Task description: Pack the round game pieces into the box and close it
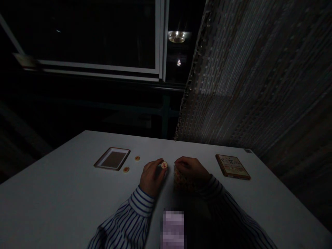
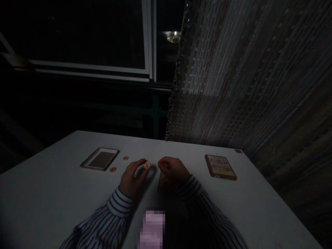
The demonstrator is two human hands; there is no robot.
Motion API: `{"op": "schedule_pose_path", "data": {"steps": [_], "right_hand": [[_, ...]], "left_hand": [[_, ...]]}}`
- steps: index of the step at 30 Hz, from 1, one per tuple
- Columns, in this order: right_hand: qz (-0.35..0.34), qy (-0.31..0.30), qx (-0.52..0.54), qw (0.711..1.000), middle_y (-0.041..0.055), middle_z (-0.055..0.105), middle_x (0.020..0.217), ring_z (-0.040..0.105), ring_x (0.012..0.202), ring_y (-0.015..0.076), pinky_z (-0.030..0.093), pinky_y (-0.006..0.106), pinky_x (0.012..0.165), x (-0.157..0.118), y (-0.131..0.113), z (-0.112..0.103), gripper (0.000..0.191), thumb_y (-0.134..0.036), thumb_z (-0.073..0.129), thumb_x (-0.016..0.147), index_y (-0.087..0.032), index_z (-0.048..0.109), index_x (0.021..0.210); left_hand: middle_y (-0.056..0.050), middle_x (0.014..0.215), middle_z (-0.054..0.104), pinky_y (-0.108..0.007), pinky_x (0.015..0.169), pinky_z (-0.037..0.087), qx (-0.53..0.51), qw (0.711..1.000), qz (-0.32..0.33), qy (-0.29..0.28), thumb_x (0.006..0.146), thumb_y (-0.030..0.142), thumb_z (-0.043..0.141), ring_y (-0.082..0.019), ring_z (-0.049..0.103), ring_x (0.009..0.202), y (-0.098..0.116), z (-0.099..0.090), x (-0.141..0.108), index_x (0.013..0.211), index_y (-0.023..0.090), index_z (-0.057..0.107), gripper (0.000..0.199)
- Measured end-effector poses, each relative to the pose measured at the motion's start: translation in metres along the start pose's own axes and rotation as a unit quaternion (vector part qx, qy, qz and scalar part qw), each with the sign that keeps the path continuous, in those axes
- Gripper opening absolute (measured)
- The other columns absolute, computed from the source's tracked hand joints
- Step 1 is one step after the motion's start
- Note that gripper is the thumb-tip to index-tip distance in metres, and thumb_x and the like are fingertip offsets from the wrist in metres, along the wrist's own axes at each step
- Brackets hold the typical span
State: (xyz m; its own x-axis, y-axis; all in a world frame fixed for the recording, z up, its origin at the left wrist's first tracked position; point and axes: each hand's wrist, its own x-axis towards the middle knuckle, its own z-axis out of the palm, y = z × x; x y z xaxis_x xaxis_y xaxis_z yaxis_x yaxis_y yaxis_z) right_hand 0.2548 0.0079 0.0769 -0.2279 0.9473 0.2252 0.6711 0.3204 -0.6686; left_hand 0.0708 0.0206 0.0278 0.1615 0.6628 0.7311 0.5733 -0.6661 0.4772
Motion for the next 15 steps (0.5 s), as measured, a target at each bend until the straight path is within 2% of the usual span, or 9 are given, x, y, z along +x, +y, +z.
{"op": "schedule_pose_path", "data": {"steps": [6, 15], "right_hand": [[0.035, 0.009, 0.035, 0.999, 0.0015, 0.065, 0.073, 0.059, 0.068, 0.0124, 0.044, 0.022, 0.063, -0.005, 0.011, 0.004, 0.018, -0.030, 0.050, 0.075, -0.017, 0.061, 0.083], [0.051, 0.021, 0.072, 0.996, 0.0028, 0.067, 0.078, 0.061, 0.072, 0.0131, 0.047, 0.023, 0.065, -0.008, 0.008, -0.001, 0.019, -0.030, 0.052, 0.075, -0.016, 0.062, 0.085]], "left_hand": [[-0.007, 0.094, 0.063, -0.034, 0.079, 0.048, -0.010, 1.000, -0.011, -0.016, 0.077, 0.028, 0.053, -0.018, 0.058, 0.089, 0.007, 0.011, 0.000, 0.102, 0.018, 0.051, 0.027], [-0.006, 0.095, 0.062, -0.032, 0.080, 0.048, -0.033, 0.999, -0.006, -0.037, 0.078, 0.026, 0.053, -0.017, 0.056, 0.091, 0.013, 0.024, 0.001, 0.103, 0.018, 0.051, 0.027]]}}
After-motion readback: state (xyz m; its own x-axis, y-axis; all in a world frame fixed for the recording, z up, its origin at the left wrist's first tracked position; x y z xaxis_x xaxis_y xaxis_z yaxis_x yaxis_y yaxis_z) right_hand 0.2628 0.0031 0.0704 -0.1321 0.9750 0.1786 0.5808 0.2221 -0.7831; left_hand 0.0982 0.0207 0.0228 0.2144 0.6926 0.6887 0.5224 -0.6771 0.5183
